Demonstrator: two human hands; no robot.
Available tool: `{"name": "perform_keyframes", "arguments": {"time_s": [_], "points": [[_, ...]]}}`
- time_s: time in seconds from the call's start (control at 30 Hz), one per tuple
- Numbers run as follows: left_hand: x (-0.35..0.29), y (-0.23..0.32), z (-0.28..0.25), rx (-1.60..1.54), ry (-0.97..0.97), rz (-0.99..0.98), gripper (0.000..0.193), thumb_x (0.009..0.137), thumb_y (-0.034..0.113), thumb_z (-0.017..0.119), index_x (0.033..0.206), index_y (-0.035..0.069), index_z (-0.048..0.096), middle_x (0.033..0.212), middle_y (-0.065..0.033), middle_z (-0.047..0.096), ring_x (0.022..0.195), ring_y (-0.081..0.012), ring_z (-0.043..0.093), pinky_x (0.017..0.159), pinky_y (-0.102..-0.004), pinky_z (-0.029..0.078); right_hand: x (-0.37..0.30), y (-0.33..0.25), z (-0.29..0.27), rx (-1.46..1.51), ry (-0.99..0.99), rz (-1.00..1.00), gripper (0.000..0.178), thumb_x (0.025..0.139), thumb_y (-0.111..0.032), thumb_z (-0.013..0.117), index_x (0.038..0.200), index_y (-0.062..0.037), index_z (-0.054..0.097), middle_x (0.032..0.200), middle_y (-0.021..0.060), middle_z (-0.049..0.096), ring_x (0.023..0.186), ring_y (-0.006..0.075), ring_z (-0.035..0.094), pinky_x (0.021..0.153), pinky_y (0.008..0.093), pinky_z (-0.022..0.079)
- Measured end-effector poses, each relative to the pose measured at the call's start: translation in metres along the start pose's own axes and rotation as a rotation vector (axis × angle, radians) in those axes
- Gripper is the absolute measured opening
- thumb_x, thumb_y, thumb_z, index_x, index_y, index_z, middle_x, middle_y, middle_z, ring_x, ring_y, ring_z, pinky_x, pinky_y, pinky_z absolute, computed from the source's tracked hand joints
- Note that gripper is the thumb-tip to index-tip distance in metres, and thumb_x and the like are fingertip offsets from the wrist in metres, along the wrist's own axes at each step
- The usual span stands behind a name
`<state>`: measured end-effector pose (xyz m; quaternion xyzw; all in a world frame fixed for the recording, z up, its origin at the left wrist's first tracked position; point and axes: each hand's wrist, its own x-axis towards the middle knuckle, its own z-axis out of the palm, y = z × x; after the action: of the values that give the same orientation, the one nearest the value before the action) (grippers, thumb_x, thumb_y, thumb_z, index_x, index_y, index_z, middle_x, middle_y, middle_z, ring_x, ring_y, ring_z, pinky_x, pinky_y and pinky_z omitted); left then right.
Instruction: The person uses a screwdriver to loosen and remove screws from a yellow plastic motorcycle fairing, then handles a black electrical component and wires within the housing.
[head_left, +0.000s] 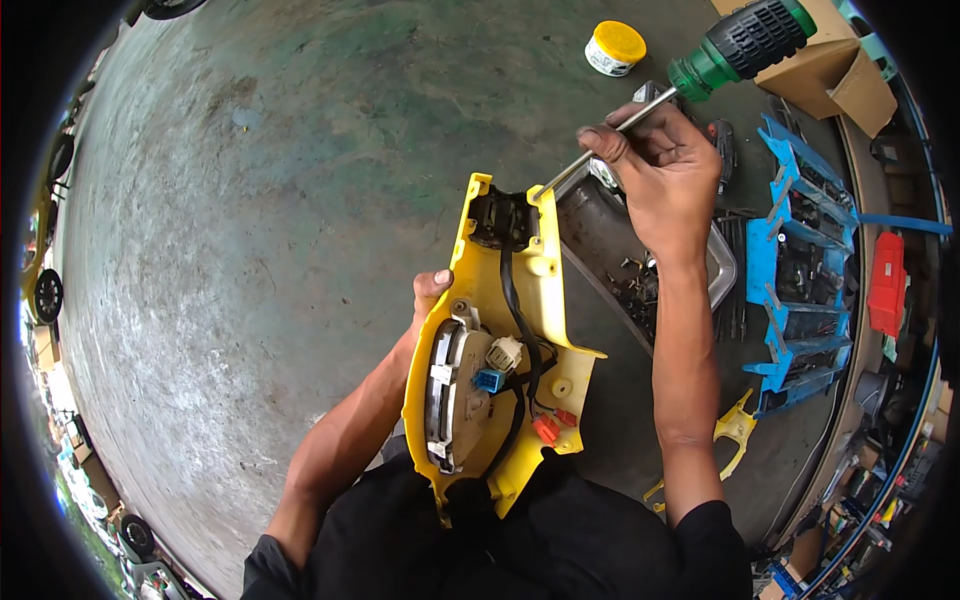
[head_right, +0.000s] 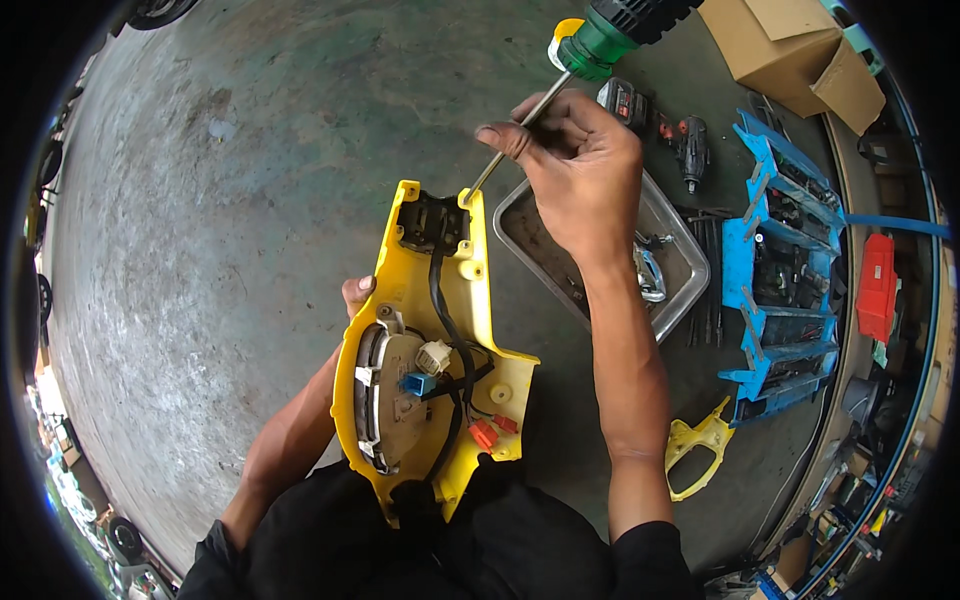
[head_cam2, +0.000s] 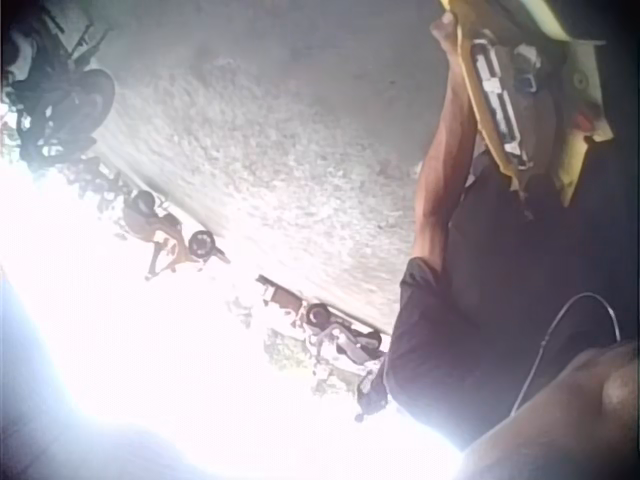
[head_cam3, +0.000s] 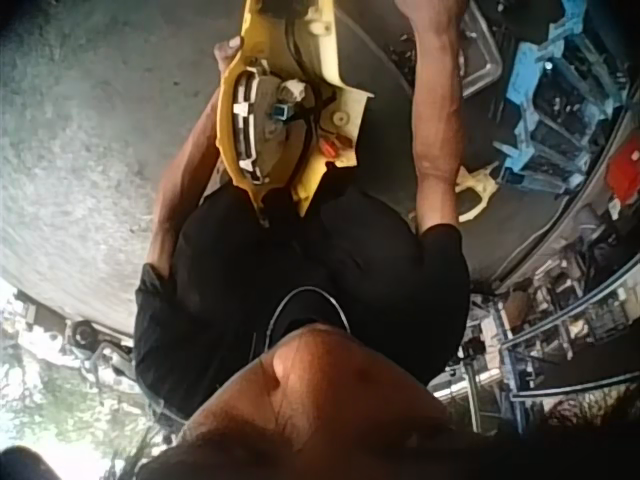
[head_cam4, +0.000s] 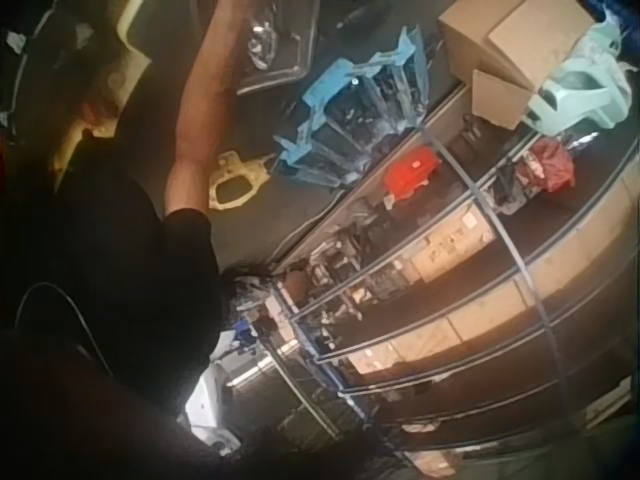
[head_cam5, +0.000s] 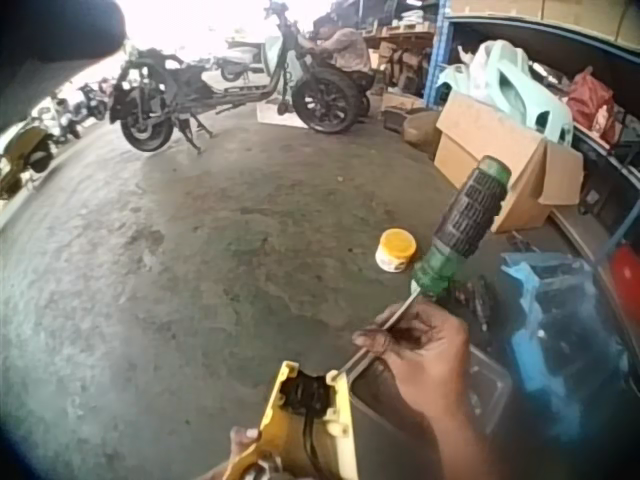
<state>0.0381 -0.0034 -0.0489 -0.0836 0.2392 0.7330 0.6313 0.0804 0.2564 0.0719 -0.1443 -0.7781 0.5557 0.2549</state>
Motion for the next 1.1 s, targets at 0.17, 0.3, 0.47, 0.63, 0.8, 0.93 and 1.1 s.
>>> {"name": "perform_keyframes", "arguments": {"time_s": [0.17,0.3,0.47,0.63,0.8,0.93,1.1], "points": [[0.000,-0.002,0.000,0.000,-0.004,-0.002,0.087,0.074,0.050,0.064,0.146,0.007,0.040,0.126,-0.0179,0.058,0.110,-0.0323,0.062,0.095,-0.0474,0.053,0.000,-0.009,0.007,0.374,-0.010,-0.014,0.010,0.094,0.001,0.065,0.103,0.0060,0.064,0.094,0.0122,0.073,0.092,0.0172,0.071,0.086,0.0287,0.057],[0.000,-0.004,0.001,0.000,-0.004,-0.007,0.087,0.074,0.050,0.064,0.145,0.007,0.041,0.126,-0.0180,0.058,0.110,-0.0323,0.062,0.095,-0.0474,0.053,-0.004,-0.003,0.007,0.248,-0.043,-0.007,0.010,0.091,0.001,0.070,0.099,0.0060,0.066,0.092,0.0102,0.073,0.092,0.0151,0.071,0.084,0.0273,0.057],[0.001,-0.003,0.002,-0.001,-0.006,-0.001,0.087,0.074,0.050,0.064,0.145,0.006,0.041,0.126,-0.0181,0.058,0.109,-0.0324,0.062,0.095,-0.0474,0.054,-0.006,-0.004,0.006,0.166,0.005,-0.021,0.011,0.092,0.001,0.069,0.101,0.0063,0.065,0.093,0.0107,0.073,0.090,0.0154,0.071,0.084,0.0275,0.057],[-0.003,-0.001,0.002,-0.007,-0.001,0.001,0.086,0.074,0.050,0.064,0.145,0.006,0.041,0.126,-0.0182,0.059,0.109,-0.0325,0.063,0.095,-0.0475,0.054,-0.007,-0.017,0.016,0.391,0.034,0.048,0.012,0.091,0.003,0.069,0.102,0.0069,0.065,0.092,0.0103,0.073,0.087,0.0152,0.071,0.082,0.0271,0.057],[-0.001,-0.003,0.002,-0.004,-0.002,-0.003,0.086,0.074,0.050,0.064,0.145,0.006,0.041,0.126,-0.0183,0.059,0.109,-0.0325,0.063,0.094,-0.0475,0.054,-0.006,-0.002,0.010,0.217,0.037,-0.032,0.010,0.089,0.006,0.070,0.098,0.0071,0.067,0.088,0.0101,0.073,0.085,0.0150,0.072,0.079,0.0266,0.058],[-0.002,-0.002,0.002,-0.005,0.001,0.003,0.086,0.074,0.050,0.064,0.145,0.006,0.042,0.126,-0.0183,0.059,0.109,-0.0326,0.063,0.094,-0.0475,0.054,-0.006,-0.002,0.012,0.185,0.079,-0.020,0.008,0.086,0.007,0.072,0.093,0.0067,0.068,0.085,0.0093,0.074,0.082,0.0145,0.072,0.078,0.0261,0.058],[0.000,-0.002,0.001,-0.011,-0.001,0.004,0.086,0.074,0.050,0.064,0.145,0.006,0.042,0.125,-0.0184,0.059,0.109,-0.0326,0.063,0.094,-0.0476,0.054,-0.006,-0.003,0.013,0.127,0.062,-0.036,0.008,0.087,0.006,0.071,0.095,0.0060,0.068,0.088,0.0101,0.073,0.082,0.0149,0.072,0.077,0.0264,0.058]]}}
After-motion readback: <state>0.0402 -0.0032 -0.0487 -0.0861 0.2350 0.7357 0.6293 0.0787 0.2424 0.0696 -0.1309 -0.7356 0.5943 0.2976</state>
